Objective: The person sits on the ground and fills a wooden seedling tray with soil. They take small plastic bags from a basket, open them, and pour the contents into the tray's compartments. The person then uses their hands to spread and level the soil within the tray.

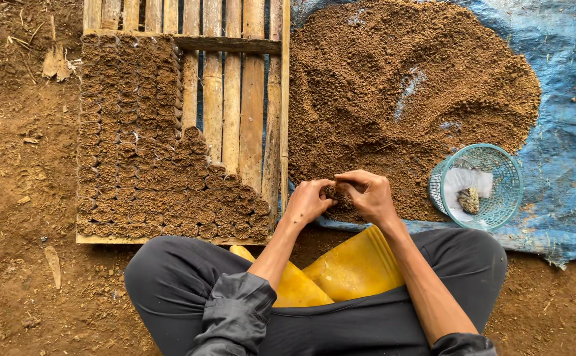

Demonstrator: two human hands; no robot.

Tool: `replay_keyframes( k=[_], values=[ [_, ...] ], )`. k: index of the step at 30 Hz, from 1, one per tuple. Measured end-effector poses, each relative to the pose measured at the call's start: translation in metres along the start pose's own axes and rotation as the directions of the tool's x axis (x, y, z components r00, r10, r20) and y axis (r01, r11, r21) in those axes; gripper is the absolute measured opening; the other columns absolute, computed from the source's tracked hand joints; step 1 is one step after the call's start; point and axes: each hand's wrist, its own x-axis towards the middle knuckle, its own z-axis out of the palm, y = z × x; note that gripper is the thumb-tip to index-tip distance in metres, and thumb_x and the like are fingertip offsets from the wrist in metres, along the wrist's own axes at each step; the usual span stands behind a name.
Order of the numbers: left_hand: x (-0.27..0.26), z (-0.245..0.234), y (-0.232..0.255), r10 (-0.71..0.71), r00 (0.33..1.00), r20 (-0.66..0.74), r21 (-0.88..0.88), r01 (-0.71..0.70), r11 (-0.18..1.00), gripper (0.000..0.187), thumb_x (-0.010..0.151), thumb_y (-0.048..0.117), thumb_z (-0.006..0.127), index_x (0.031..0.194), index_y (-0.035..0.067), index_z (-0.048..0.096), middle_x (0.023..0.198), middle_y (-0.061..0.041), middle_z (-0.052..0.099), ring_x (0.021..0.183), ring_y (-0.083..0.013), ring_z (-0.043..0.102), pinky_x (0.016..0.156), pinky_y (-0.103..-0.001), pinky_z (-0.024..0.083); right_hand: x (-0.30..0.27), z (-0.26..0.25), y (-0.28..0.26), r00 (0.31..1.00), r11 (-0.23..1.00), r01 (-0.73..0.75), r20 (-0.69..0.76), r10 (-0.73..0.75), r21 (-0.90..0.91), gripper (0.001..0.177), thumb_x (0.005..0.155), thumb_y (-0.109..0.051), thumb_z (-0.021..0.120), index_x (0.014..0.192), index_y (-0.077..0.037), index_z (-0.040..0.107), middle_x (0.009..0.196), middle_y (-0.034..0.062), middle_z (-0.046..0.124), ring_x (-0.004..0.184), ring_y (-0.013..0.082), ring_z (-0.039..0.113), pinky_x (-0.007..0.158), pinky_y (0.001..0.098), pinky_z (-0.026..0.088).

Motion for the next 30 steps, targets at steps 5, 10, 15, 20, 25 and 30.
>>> replay_keyframes(
  k=[5, 10, 15, 20, 25, 30],
  values=[
    [-0.002, -0.006, 0.006, 0.001, 1.0, 0.007, 0.004, -0.001, 1.0, 0.046, 0.068, 0.022, 0.066, 0.114, 0.018, 0.064, 0.067, -0.004, 0.066, 0.078, -0.0339, 0.067, 0.075, -0.051, 0.054, 0.001, 0.002, -0.008, 1.0, 1.0, 0.0, 0.026, -0.001, 0.022, 0.02, 0.075, 0.004, 0.069, 0.093, -0.004, 0.073, 0.086, 0.0167, 0.07, 0.08, 0.0268, 0.067, 0.065, 0.0342, 0.058],
    [-0.001, -0.005, 0.001, 0.007, 1.0, 0.014, 0.001, -0.007, 1.0, 0.046, 0.068, 0.022, 0.066, 0.113, 0.021, 0.066, 0.067, -0.004, 0.066, 0.079, -0.0345, 0.066, 0.075, -0.05, 0.053, -0.001, 0.002, 0.008, 0.996, 0.996, 0.082, 0.033, -0.081, -0.024, 0.017, 0.073, -0.006, 0.076, 0.09, -0.007, 0.074, 0.085, 0.0141, 0.071, 0.078, 0.027, 0.069, 0.062, 0.0357, 0.055],
    [-0.006, -0.008, 0.009, 0.017, 1.0, -0.015, 0.0, -0.017, 1.0, 0.044, 0.067, 0.02, 0.065, 0.112, 0.021, 0.066, 0.064, -0.003, 0.065, 0.076, -0.0331, 0.066, 0.073, -0.049, 0.054, 0.001, 0.0, -0.007, 0.998, 0.999, 0.042, 0.036, -0.042, -0.015, 0.013, 0.079, -0.005, 0.07, 0.091, -0.005, 0.074, 0.083, 0.016, 0.072, 0.076, 0.025, 0.069, 0.063, 0.032, 0.056],
    [-0.008, -0.011, 0.008, 0.031, 0.999, -0.018, -0.049, -0.031, 0.998, 0.045, 0.066, 0.021, 0.069, 0.111, 0.016, 0.067, 0.065, -0.006, 0.066, 0.075, -0.0339, 0.066, 0.073, -0.048, 0.053, -0.001, -0.005, -0.01, 0.998, 1.0, 0.005, 0.055, -0.006, 0.008, 0.022, 0.078, -0.001, 0.064, 0.097, -0.005, 0.073, 0.087, 0.0166, 0.071, 0.079, 0.0269, 0.069, 0.065, 0.0337, 0.056],
    [-0.014, -0.021, 0.018, 0.035, 0.999, -0.011, -0.092, -0.036, 0.995, 0.046, 0.065, 0.024, 0.072, 0.11, 0.014, 0.068, 0.064, -0.005, 0.065, 0.074, -0.0319, 0.066, 0.073, -0.047, 0.053, -0.003, -0.009, -0.017, 0.994, 0.995, -0.035, 0.103, 0.025, 0.094, 0.038, 0.074, 0.012, 0.052, 0.105, -0.001, 0.07, 0.093, 0.0223, 0.07, 0.087, 0.0336, 0.067, 0.072, 0.0401, 0.056],
    [-0.012, -0.02, 0.015, 0.025, 0.999, -0.025, -0.081, -0.027, 0.996, 0.044, 0.066, 0.025, 0.074, 0.108, 0.013, 0.068, 0.066, -0.007, 0.066, 0.077, -0.0331, 0.065, 0.073, -0.048, 0.053, -0.002, -0.008, -0.015, 0.989, 0.995, -0.064, 0.139, 0.053, 0.08, 0.034, 0.078, 0.01, 0.056, 0.107, -0.001, 0.068, 0.095, 0.0221, 0.069, 0.087, 0.0336, 0.067, 0.074, 0.04, 0.056]
  ],
)
